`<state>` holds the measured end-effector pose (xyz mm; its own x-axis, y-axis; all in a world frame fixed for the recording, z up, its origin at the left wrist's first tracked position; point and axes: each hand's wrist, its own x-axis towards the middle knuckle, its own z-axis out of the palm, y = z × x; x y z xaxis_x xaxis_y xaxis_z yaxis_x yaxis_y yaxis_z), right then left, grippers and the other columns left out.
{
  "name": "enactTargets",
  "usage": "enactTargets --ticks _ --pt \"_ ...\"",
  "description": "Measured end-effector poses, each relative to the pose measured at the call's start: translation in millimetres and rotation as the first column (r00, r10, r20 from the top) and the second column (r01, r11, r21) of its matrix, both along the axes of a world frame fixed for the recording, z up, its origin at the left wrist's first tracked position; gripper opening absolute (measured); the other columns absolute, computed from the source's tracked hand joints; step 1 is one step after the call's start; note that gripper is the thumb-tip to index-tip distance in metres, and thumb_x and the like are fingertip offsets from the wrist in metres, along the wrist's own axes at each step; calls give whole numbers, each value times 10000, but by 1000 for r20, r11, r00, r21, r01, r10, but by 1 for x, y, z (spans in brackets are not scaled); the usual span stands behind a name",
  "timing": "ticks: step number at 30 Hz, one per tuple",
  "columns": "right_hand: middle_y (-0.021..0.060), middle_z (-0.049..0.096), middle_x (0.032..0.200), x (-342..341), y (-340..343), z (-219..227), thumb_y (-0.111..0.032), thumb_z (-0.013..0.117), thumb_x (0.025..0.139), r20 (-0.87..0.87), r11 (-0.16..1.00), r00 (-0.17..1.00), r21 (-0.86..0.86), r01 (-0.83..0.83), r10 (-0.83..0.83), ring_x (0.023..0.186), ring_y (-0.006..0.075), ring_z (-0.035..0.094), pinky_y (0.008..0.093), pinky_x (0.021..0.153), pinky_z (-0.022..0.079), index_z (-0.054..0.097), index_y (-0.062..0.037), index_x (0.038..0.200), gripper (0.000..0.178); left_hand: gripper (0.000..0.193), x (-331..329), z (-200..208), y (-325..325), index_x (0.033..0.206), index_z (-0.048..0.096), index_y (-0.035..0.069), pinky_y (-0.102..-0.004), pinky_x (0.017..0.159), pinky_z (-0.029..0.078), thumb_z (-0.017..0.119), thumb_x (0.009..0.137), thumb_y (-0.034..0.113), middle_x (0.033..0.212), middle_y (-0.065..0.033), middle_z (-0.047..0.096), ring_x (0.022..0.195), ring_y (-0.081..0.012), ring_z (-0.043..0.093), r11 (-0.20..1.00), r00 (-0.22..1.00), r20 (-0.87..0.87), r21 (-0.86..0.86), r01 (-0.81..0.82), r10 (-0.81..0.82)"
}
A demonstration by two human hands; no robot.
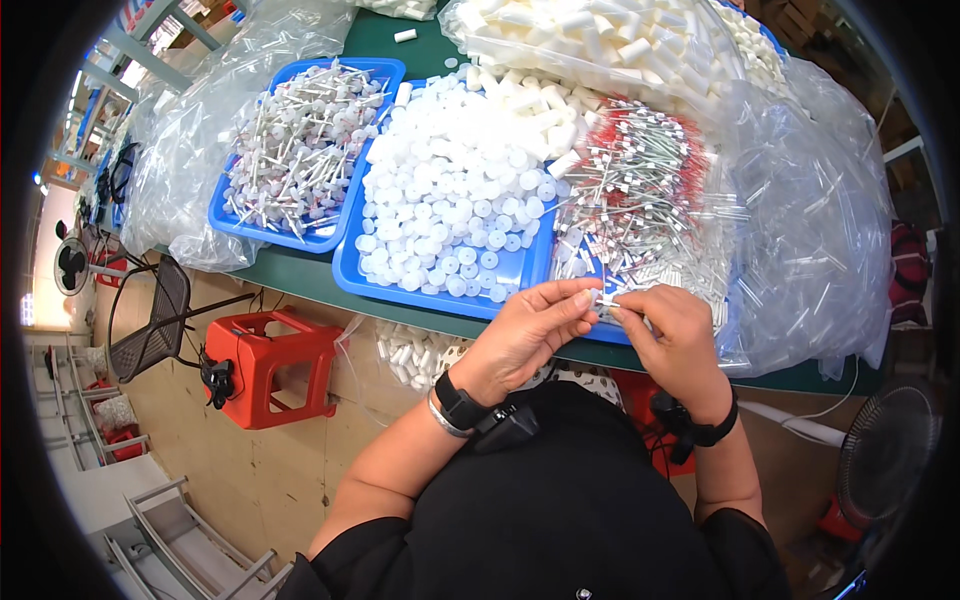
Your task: The person repeatedly picks up small white plastic caps and metal rods from blue trays on a table. They insert the rods into the caps by hand and place the assembled units into a separate tray. The process is continuous and repetitive throughout the clip.
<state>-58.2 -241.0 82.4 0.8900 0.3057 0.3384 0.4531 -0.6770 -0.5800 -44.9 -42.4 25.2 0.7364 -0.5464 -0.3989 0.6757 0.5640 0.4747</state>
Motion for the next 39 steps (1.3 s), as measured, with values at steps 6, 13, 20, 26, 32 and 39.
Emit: enactTargets --ticks 6,13,20,26,32,39 --pt "91 674 706 -8 14 -15 -42 714 850 -165 971 979 182 153 -124 557 159 599 296 509 440 694 -5 869 46 343 -8 -12 -10 1262 590 -11 -225 815 548 631 979 179 1005 -19 654 877 -91 636 989 997 -72 -145 -9 -1" --pt "93 689 731 -8 14 -19 -90 677 913 -361 930 930 314 192 -71 607 103 596 262 555 449 707 12 959 116 329 -4 -9 -7 1257 591 -15 -230 798 550 629 980 157 984 -23 661 841 -87 638 998 998 -6 -29 -59 59" --pt "133 681 840 12 -35 -16 -86 671 873 -159 980 982 -182 76 -106 747 291 660 365 644 517 700 -29 934 88 328 37 8 70 1251 589 7 -223 799 517 616 988 200 1011 -36 665 903 -107 629 894 846 402 124 -430 351" --pt "118 597 848 11 -29 -21 -29 636 835 -72 941 994 -335 49 -78 782 309 646 404 646 514 666 -56 967 138 416 108 44 204 1318 560 -14 -275 947 471 668 953 154 1237 -96 603 1068 -142 596 73 343 837 346 -936 426" --pt "121 552 831 25 -25 -37 -17 592 819 2 894 998 -445 52 -56 744 305 632 413 634 512 649 -48 955 151 348 84 31 133 1240 655 50 -305 874 493 700 916 165 1160 -87 686 1012 -145 624 414 599 793 586 -696 -114" --pt "129 546 852 28 -31 -43 -34 600 833 -32 913 999 -408 24 -41 734 330 623 428 637 511 633 -42 897 72 340 40 -7 65 1103 664 37 -386 875 485 731 771 17 1060 -124 624 986 -331 573 210 322 611 639 -740 -724"
